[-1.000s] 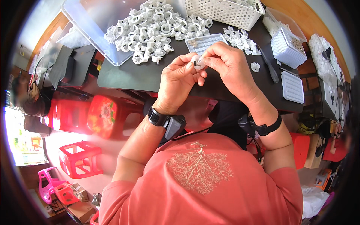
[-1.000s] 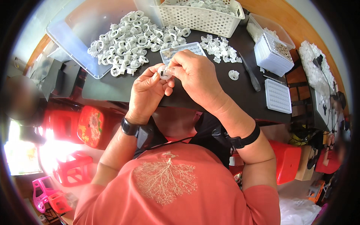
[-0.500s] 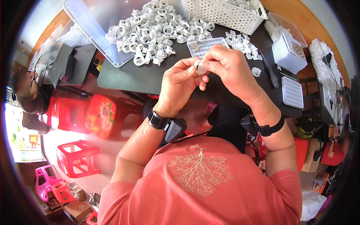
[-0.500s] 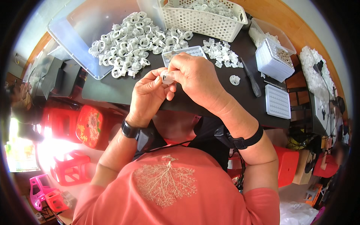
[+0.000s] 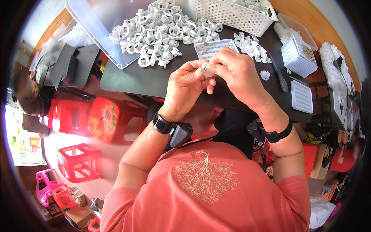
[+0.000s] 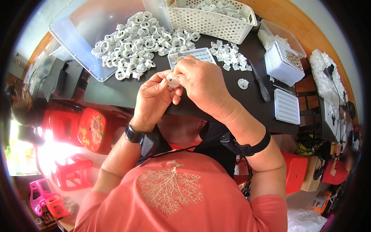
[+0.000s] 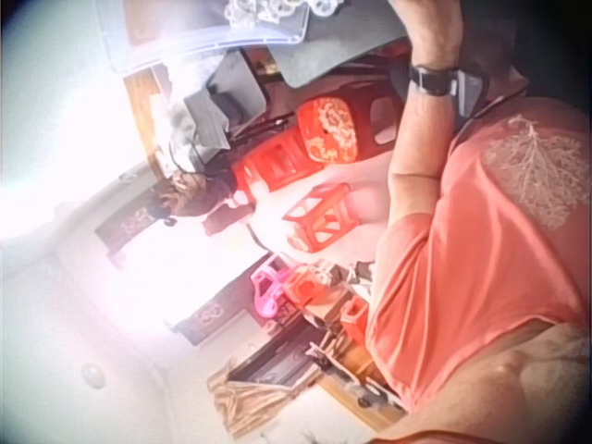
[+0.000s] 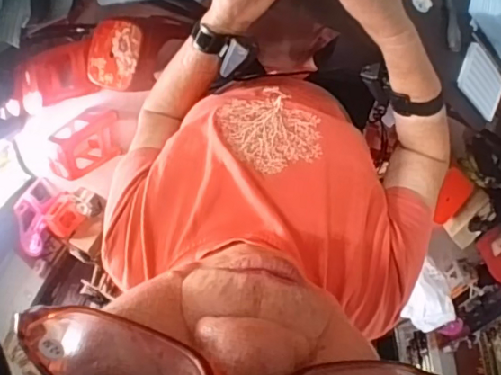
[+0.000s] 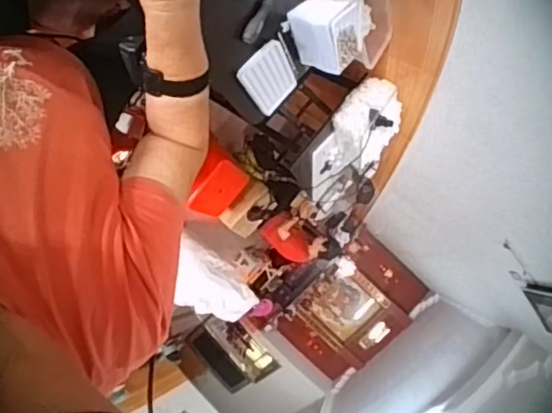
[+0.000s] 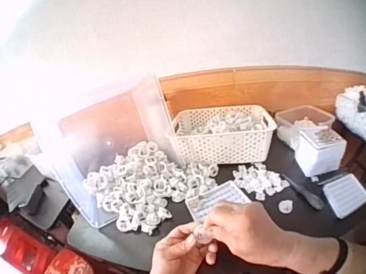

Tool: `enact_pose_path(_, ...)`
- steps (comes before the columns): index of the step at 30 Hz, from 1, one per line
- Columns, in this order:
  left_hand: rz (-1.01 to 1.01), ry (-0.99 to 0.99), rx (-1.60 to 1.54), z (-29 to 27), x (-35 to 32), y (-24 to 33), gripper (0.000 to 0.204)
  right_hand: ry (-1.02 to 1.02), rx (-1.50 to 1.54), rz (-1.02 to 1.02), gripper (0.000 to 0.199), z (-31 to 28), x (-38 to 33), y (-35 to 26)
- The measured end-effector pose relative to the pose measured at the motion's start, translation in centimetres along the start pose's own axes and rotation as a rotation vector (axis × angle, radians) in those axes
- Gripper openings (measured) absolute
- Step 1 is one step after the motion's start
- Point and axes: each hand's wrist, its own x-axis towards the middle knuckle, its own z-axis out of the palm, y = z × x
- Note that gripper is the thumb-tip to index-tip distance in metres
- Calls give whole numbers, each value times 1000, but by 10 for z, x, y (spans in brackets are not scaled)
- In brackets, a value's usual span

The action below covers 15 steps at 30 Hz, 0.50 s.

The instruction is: Assembling small plastic components at a factory workbench using manual manipulation and a screwdriver.

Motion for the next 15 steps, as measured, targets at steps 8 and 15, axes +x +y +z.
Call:
enact_pose_path(8, 3, 26, 14, 0, -1, -1, 23, 52, -93, -75, 10, 7, -3, 0)
enact_pose_path(15, 4, -5, 24, 1, -2, 0, 23, 49, 109, 22, 9, 6, -3, 3)
